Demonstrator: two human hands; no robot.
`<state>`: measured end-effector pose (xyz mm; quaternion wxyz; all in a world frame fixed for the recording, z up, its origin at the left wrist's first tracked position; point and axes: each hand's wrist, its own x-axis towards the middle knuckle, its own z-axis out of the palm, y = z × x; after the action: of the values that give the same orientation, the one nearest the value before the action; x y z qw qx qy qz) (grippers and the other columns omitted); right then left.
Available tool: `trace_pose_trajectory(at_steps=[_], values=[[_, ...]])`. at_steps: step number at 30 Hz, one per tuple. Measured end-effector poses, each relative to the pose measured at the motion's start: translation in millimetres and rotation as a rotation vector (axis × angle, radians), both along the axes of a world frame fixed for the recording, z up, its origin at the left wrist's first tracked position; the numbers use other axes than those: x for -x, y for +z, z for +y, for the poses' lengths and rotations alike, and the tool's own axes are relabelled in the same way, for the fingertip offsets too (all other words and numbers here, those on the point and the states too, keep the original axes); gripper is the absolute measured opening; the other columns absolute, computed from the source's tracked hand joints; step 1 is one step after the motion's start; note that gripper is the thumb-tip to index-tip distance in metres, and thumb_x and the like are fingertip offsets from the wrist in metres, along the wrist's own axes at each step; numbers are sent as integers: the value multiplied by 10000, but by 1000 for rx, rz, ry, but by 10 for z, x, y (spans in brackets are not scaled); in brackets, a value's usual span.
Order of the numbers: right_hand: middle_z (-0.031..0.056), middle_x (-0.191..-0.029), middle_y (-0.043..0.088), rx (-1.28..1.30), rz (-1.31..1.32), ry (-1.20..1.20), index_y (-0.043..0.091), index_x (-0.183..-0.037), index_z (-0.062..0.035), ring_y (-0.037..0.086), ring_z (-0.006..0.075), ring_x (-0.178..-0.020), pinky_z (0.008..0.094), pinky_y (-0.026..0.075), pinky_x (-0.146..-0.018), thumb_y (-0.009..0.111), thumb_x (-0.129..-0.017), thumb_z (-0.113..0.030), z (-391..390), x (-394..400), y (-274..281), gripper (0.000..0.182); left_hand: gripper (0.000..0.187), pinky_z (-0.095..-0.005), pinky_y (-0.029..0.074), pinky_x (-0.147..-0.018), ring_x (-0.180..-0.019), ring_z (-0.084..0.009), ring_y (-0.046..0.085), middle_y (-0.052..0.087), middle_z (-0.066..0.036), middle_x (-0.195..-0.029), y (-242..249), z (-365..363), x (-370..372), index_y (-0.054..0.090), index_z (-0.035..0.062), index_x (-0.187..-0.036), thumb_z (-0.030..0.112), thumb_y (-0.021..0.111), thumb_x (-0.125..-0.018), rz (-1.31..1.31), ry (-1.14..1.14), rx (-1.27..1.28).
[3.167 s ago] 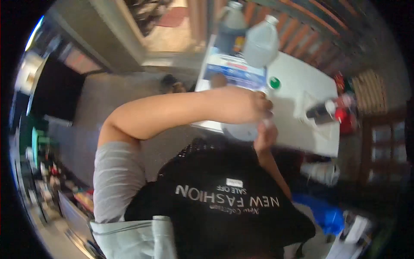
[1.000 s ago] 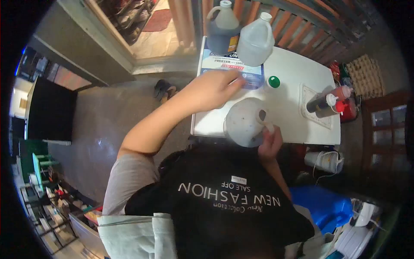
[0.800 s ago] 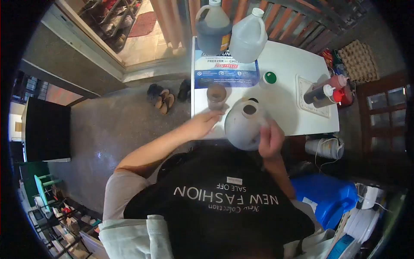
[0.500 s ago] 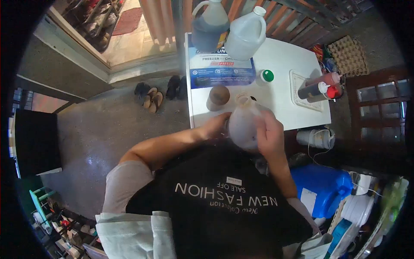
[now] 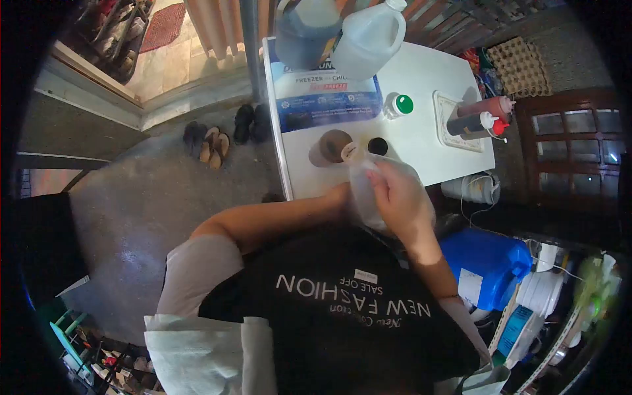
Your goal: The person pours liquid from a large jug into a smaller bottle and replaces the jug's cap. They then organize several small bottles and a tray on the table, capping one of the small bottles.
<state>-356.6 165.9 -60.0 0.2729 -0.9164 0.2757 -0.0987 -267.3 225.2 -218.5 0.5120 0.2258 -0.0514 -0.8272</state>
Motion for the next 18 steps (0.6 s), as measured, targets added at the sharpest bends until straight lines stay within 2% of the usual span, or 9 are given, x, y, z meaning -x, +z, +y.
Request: trace_pose_trajectory(at_steps=[1,3,4,6,10,12,13,15,18], values=[[260,-897,639,-5,67,-33,641,-1090,0,600,455,-874,479,471,-735,554,-963,-209,11,-18,22,261,501,-447,375,-1125,-1320,-259,486,471,-122,-1461,-160,-18,43,423,104,-1433,401,372,-1032,5,-1,-2],[258,-862,633,-11,138,-66,642,-1079,-13,599,457,-838,485,465,-701,551,-964,-212,3,-40,12,248,499,-433,274,-1180,-1394,-257,388,395,-128,-1518,-473,-82,148,392,88,-1450,339,385,-1020,-541,-31,557],[255,-831,623,13,116,-56,639,-1057,-20,595,459,-807,491,455,-675,550,-964,-218,-13,-45,-9,236,499,-433,274,-1180,-1394,-257,388,395,-128,-1518,-453,-105,155,392,88,-1450,339,385,-1020,-537,-30,555],[253,-800,614,36,99,-46,636,-1034,-27,591,460,-776,496,446,-649,549,-965,-224,-28,-57,-28,226,385,-416,497,-1003,-1151,-246,600,608,-115,-1254,-416,-151,175,549,113,-1248,406,411,-1041,-895,309,958],[249,-797,604,8,148,-96,618,-976,-19,583,460,-773,496,439,-647,549,-963,-211,-12,-75,24,204,340,-395,505,-986,-1136,-225,599,612,-108,-1219,-570,-180,347,539,128,-1224,387,411,-1045,-521,203,660],[247,-798,601,9,176,-111,611,-956,-18,579,460,-775,495,438,-648,551,-961,-200,-22,-69,24,192,333,-380,529,-937,-1089,-211,611,621,-102,-1171,-841,-249,494,539,137,-1192,408,416,-1043,222,127,35],[244,-798,596,27,173,-98,598,-930,-19,575,458,-774,495,436,-647,555,-959,-191,-28,-58,5,180,333,-380,529,-937,-1089,-211,611,621,-102,-1171,-832,-256,488,539,137,-1192,408,416,-1043,224,125,34],[241,-797,591,44,171,-88,586,-905,-20,572,457,-772,495,434,-646,558,-956,-182,-32,-52,2,173,513,-379,411,-1074,-1243,-248,521,561,-127,-1326,-816,-272,450,547,60,-1274,124,685,-784,-328,120,606],[237,-786,578,63,174,-86,562,-869,-19,566,455,-759,495,433,-643,565,-953,-175,-31,-42,18,178,503,-378,416,-1063,-1218,-261,529,586,-136,-1275,-498,-206,365,589,42,-1206,60,710,-718,-340,150,564]])
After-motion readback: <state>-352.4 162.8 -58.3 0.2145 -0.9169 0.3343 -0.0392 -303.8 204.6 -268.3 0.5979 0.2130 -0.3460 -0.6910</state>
